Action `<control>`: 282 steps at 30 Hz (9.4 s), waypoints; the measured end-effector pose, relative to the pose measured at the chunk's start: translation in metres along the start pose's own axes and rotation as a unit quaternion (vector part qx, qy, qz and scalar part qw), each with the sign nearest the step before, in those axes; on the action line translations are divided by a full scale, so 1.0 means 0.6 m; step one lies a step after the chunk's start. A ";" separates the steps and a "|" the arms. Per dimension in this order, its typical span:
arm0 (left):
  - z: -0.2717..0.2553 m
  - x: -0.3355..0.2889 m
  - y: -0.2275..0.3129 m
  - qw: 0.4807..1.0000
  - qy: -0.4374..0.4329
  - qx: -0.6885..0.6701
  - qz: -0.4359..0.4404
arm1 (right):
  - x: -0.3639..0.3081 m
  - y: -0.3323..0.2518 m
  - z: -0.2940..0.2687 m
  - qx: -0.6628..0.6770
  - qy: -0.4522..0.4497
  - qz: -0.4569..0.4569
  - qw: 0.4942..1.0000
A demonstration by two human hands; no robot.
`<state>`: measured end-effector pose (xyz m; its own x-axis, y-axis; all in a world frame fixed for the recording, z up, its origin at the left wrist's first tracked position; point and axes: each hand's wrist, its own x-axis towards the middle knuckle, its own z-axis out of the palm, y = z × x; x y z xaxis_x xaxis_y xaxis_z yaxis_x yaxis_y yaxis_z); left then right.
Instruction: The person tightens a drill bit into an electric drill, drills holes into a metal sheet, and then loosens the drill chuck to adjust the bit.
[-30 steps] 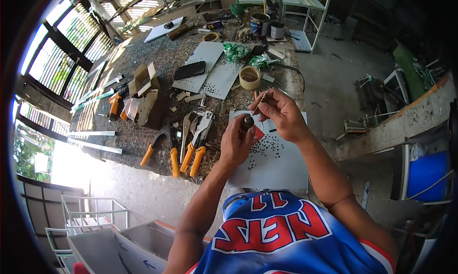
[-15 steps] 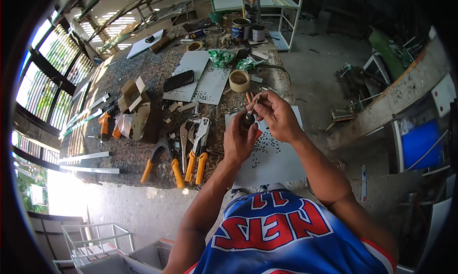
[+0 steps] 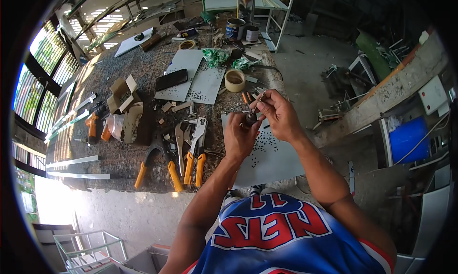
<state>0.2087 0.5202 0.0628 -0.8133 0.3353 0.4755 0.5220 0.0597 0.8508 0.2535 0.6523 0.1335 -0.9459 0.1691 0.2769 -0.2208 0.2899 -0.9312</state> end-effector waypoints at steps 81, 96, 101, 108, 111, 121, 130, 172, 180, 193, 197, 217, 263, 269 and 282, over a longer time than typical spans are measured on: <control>0.012 -0.006 -0.003 1.000 0.019 -0.005 -0.015 | -0.005 0.026 -0.034 -0.117 -0.063 -0.054 0.990; -0.018 0.004 0.003 0.997 -0.081 -0.010 0.012 | -0.001 0.020 -0.033 -0.072 -0.065 -0.042 0.994; -0.023 0.006 0.010 0.993 -0.119 -0.007 0.006 | -0.001 0.011 -0.043 -0.100 -0.057 -0.084 0.990; 0.007 -0.003 0.006 0.992 -0.027 0.009 -0.124 | -0.004 0.013 -0.034 -0.130 -0.018 -0.073 0.989; -0.008 0.005 0.022 0.999 -0.041 -0.001 0.007 | -0.005 0.012 -0.034 -0.111 -0.023 -0.071 0.991; 0.010 -0.010 -0.003 0.997 0.011 -0.009 -0.075 | -0.008 0.025 -0.028 -0.127 -0.031 -0.092 0.987; -0.006 -0.006 0.014 0.997 -0.066 -0.005 -0.042 | -0.007 0.019 -0.030 -0.112 -0.035 -0.084 0.990; -0.009 -0.009 -0.019 0.992 0.059 0.022 -0.111 | -0.041 0.152 -0.127 0.407 0.024 0.176 0.896; 0.002 -0.013 -0.026 0.994 0.004 0.010 -0.105 | -0.029 0.071 -0.044 0.108 -0.057 0.062 0.991; 0.008 -0.011 0.000 0.997 -0.025 0.046 -0.048 | -0.012 0.012 -0.063 -0.148 -0.117 0.039 0.981; 0.011 -0.013 0.009 0.996 -0.044 0.043 -0.069 | -0.005 0.029 -0.074 -0.085 -0.122 0.074 0.986; 0.066 -0.008 0.045 0.956 0.017 0.276 -0.095 | 0.044 0.033 -0.124 -0.062 -0.239 0.100 0.964; 0.038 -0.015 -0.048 0.932 0.126 0.336 0.049 | 0.071 0.134 -0.083 0.272 -0.084 0.287 0.915; 0.031 -0.002 -0.009 0.964 0.100 0.206 -0.134 | 0.047 0.233 -0.044 -0.414 -0.162 0.159 0.881; 0.035 0.002 0.023 0.966 0.036 0.208 -0.150 | -0.027 0.015 -0.180 -0.017 0.011 0.039 0.999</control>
<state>0.2204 0.5411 0.0704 -0.9521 0.1784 0.2483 0.3055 0.5225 0.7960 0.2922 0.7539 0.1463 -0.9546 0.2121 0.2090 -0.1378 0.3075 -0.9415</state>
